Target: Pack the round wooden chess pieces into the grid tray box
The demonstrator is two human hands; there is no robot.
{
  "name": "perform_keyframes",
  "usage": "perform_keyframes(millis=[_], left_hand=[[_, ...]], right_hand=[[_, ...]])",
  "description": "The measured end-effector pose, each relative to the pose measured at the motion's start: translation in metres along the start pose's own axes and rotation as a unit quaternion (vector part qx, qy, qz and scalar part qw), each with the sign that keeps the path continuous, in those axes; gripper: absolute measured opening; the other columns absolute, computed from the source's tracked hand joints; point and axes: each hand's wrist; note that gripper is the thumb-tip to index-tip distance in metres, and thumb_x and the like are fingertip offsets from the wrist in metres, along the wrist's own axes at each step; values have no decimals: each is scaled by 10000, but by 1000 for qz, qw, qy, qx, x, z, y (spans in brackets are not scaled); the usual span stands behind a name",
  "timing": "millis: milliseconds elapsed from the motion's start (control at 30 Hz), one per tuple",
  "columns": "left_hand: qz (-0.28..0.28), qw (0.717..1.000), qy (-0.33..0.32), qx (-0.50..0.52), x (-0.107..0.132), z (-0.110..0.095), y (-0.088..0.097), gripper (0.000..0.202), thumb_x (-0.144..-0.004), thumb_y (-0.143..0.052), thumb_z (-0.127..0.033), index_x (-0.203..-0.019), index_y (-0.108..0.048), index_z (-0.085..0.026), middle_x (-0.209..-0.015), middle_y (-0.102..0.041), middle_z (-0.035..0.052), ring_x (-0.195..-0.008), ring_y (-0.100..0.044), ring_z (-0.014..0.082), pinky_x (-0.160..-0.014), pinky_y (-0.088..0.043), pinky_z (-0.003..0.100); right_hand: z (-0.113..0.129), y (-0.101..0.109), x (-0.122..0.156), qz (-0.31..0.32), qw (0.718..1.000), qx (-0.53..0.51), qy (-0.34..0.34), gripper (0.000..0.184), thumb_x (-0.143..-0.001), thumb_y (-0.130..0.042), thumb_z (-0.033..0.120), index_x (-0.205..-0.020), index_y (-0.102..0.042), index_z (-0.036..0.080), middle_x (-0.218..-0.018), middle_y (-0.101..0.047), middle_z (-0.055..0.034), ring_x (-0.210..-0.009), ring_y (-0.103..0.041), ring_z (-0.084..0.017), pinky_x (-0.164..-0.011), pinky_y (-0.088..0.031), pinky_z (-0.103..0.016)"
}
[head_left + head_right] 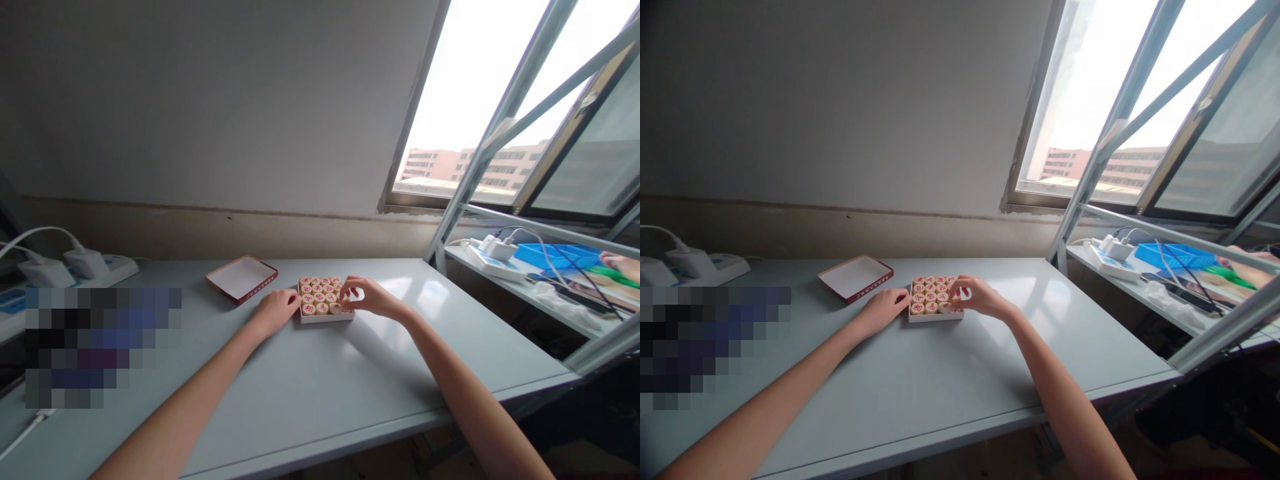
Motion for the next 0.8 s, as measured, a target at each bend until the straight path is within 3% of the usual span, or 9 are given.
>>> perform_keyframes(millis=[233,367,467,567,667,800], left_hand=[[-1,1000,-8,-1,-1,2,-2,323,-822,-330,-333,-697,-582,-174,-737,-648,63,-683,-567,172,-568,-312,247],[-2,1000,-6,-3,-1,2,-2,322,-821,-332,-327,-697,-584,-172,-753,-654,70,-699,-574,180,-570,-315,252],[4,1000,2,-8,-1,1,-1,321,-822,-336,-329,-714,-594,-172,-761,-658,69,-709,-576,179,-580,-321,251],[6,1000,4,-11,-1,1,-1,321,-823,-336,-338,-731,-597,-176,-763,-657,66,-709,-576,177,-583,-325,248],[2,1000,3,-13,-1,1,-2,319,-822,-332,-333,-725,-595,-181,-753,-653,61,-697,-571,172,-568,-317,244],[0,1000,0,-10,-1,2,-2,315,-821,-327,-322,-706,-586,-184,-734,-645,52,-683,-562,164,-556,-307,237]], right_hand=[[-3,-7,-2,25,1000,11,-2,104,-721,-612,270,-754,-634,174,-702,-578,-4,-648,-490,-111,-600,-387,-224],[-7,0,0,21,1000,22,0,124,-750,-582,296,-765,-626,181,-701,-578,-5,-657,-504,-115,-609,-394,-223],[-19,13,8,-35,989,127,-67,126,-768,-550,304,-797,-616,201,-774,-584,-20,-694,-532,-134,-639,-393,-248],[-37,26,21,-57,950,239,-191,199,-717,-594,340,-864,-606,206,-881,-587,-60,-768,-550,-186,-656,-394,-286],[-50,33,30,-6,934,229,-274,229,-711,-584,380,-833,-605,187,-886,-608,-85,-737,-560,-192,-615,-402,-283],[-48,34,29,24,946,183,-268,219,-739,-543,396,-760,-615,190,-782,-635,-58,-662,-553,-167,-565,-388,-262]])
Point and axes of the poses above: each hand's wrist, its own x-axis away from the middle knuckle, its own y-axis out of the back of the hand, z = x × y
